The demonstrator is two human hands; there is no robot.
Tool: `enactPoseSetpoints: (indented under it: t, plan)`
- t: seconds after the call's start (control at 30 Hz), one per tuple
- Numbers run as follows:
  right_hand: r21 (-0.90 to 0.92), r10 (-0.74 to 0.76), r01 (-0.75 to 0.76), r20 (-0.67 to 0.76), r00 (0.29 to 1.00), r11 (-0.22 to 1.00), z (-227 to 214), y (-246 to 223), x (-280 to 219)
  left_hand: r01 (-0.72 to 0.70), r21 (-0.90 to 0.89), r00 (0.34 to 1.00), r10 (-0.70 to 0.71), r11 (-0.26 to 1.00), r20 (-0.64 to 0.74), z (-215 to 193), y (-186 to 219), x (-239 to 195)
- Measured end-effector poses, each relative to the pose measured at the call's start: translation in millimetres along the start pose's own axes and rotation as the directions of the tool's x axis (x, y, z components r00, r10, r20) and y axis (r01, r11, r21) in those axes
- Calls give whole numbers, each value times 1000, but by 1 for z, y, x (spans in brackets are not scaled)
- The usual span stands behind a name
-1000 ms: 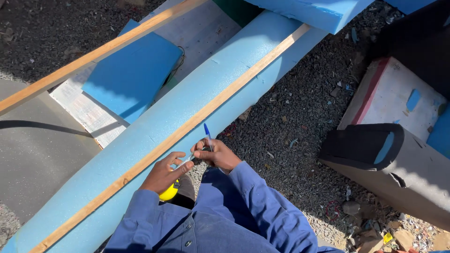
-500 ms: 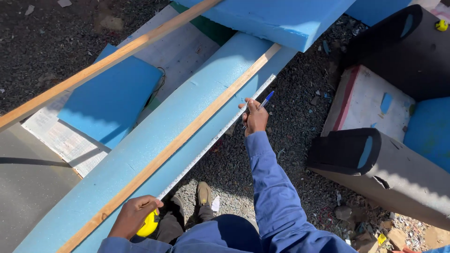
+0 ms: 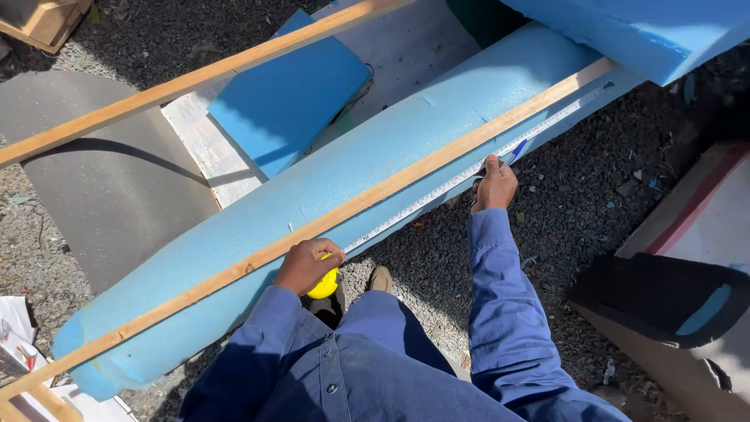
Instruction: The person measures a long wooden plank using a yellow tape measure and marks specific points with a blue pen. They repeatedly extend the tape measure along the plank, align it with the wood, and make small marks at various intervals. The person also uses a second wooden plank as a straight edge to guide the marking process.
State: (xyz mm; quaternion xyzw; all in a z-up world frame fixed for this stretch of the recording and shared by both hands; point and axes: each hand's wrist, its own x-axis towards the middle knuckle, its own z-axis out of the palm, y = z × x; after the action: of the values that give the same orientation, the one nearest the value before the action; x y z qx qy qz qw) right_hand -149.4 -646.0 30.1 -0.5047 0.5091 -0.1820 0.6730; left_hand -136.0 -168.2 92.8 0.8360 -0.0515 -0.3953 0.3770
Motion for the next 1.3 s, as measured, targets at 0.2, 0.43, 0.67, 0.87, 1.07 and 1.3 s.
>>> enactPoseSetpoints:
  t: [0.2,0.43,0.67,0.87,1.07,1.3]
  plan:
    - [-118,-80,83,28,996,990,-22,3,62,80,-159,994,-90,984,-56,-52,-53,-59]
    - [-88,-12,8,-50,999,996,10,-11,72,255,-82,959,-263,964,-111,-61,-68,-68]
    - [10,-28,29,-107,994,1000,6,-29,69,177,-96,974,-188,980,-127,-61,-46,-64]
    - [-20,15,-17,-99,995,1000,4,-44,42,182,-98,972,-194,978,-129,-69,-61,-68]
    - [-38,-2,0,-75,997,999,21,-55,13,241,-152,963,-256,958,-83,-76,-82,-70]
    - [-103,-2,-4,-65,998,995,26,-47,22,223,-144,963,-241,964,-124,-81,-77,-71]
